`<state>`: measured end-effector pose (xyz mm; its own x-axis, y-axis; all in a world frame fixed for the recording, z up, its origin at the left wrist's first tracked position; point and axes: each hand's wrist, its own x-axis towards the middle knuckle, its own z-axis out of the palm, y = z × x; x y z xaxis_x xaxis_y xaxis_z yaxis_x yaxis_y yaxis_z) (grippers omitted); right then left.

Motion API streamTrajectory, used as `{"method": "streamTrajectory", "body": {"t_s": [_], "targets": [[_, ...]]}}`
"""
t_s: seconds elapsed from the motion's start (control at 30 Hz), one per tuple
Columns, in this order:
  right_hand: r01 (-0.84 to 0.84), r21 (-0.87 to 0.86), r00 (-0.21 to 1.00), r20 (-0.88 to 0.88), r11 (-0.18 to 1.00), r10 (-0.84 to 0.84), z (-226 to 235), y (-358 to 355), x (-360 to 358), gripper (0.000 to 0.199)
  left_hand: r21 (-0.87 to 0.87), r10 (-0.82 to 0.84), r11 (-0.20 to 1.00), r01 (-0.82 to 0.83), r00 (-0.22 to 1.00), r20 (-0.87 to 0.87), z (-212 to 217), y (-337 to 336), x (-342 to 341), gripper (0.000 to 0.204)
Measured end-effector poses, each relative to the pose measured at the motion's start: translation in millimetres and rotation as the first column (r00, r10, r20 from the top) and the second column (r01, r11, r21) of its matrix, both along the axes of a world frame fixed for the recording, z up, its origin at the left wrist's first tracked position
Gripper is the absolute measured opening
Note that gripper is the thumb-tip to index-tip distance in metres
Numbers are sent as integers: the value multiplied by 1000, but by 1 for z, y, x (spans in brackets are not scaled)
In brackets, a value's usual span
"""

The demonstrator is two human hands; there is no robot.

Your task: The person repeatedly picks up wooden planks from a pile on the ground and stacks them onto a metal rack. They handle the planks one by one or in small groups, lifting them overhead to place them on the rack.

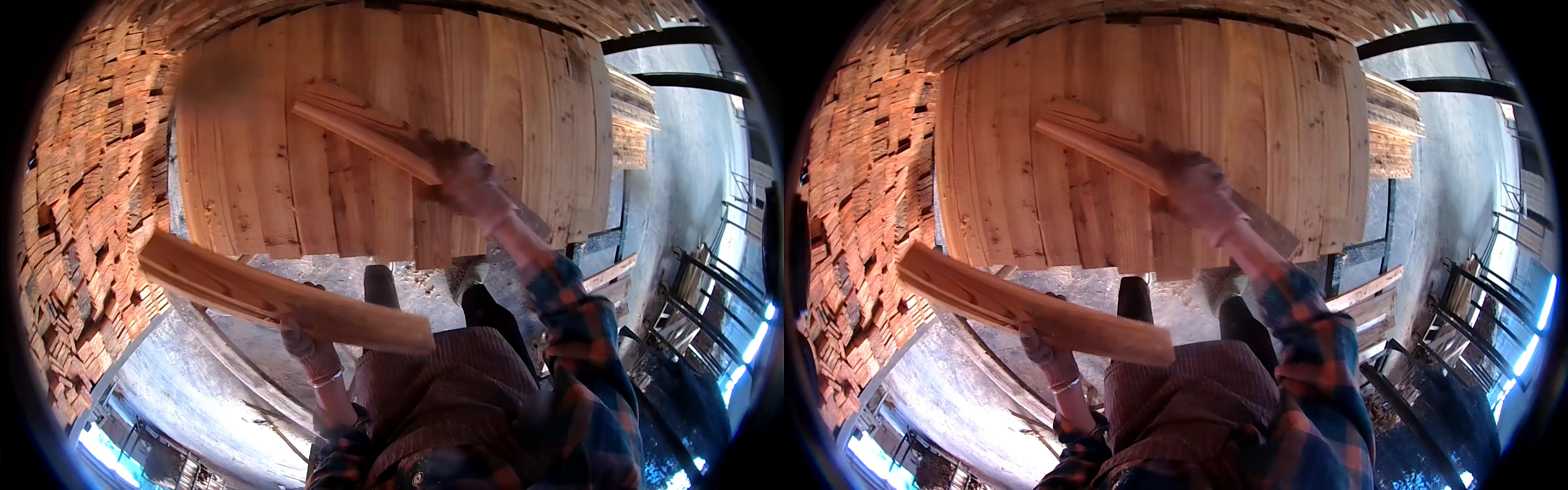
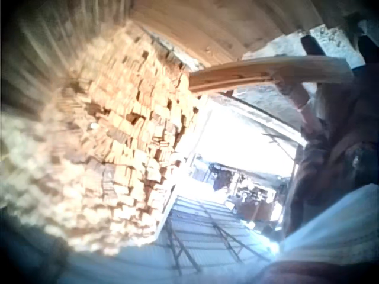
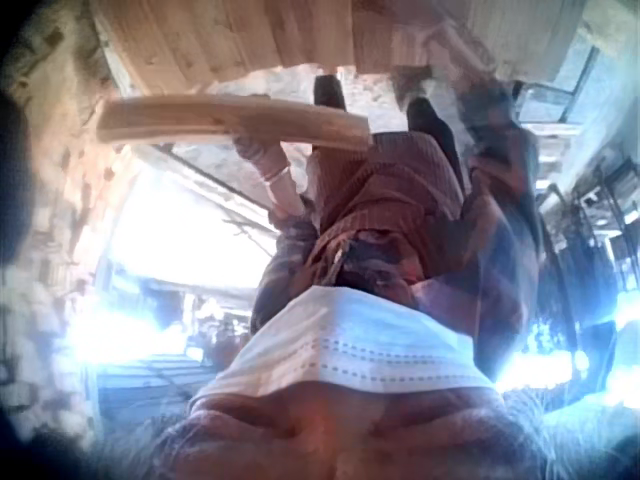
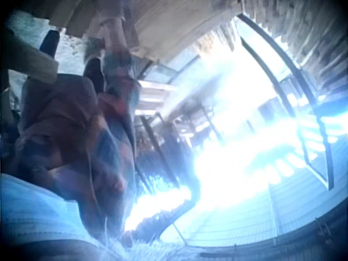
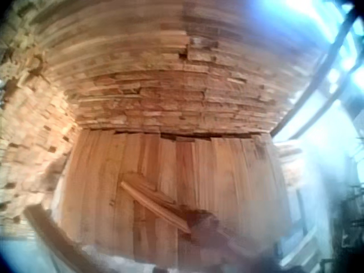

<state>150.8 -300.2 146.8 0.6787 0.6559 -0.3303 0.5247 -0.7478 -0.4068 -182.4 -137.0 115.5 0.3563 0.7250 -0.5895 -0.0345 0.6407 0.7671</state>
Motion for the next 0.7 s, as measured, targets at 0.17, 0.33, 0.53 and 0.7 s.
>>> {"method": "streamTrajectory", "body": {"t_s": [0.17, 0.33, 0.53, 0.7], "targets": [[46, -113, 979, 203, 993, -23, -39, 4, 9, 74, -245, 128, 966, -85, 978, 165, -29, -55, 22, 46], [153, 12, 982, -112, 988, -151, 8, -39, 29, 78, -362, 187, 923, -128, 974, 131, -74, -111, 37, 46], [806, 436, 586, -686, 401, -432, 30, -209, -8, 85, -300, 283, 923, -239, 953, 111, -90, -97, 117, 43], [851, 513, 386, -758, -114, -526, -4, -382, -48, 84, -322, 263, 923, -212, 957, 124, -80, -110, 118, 46]]}}
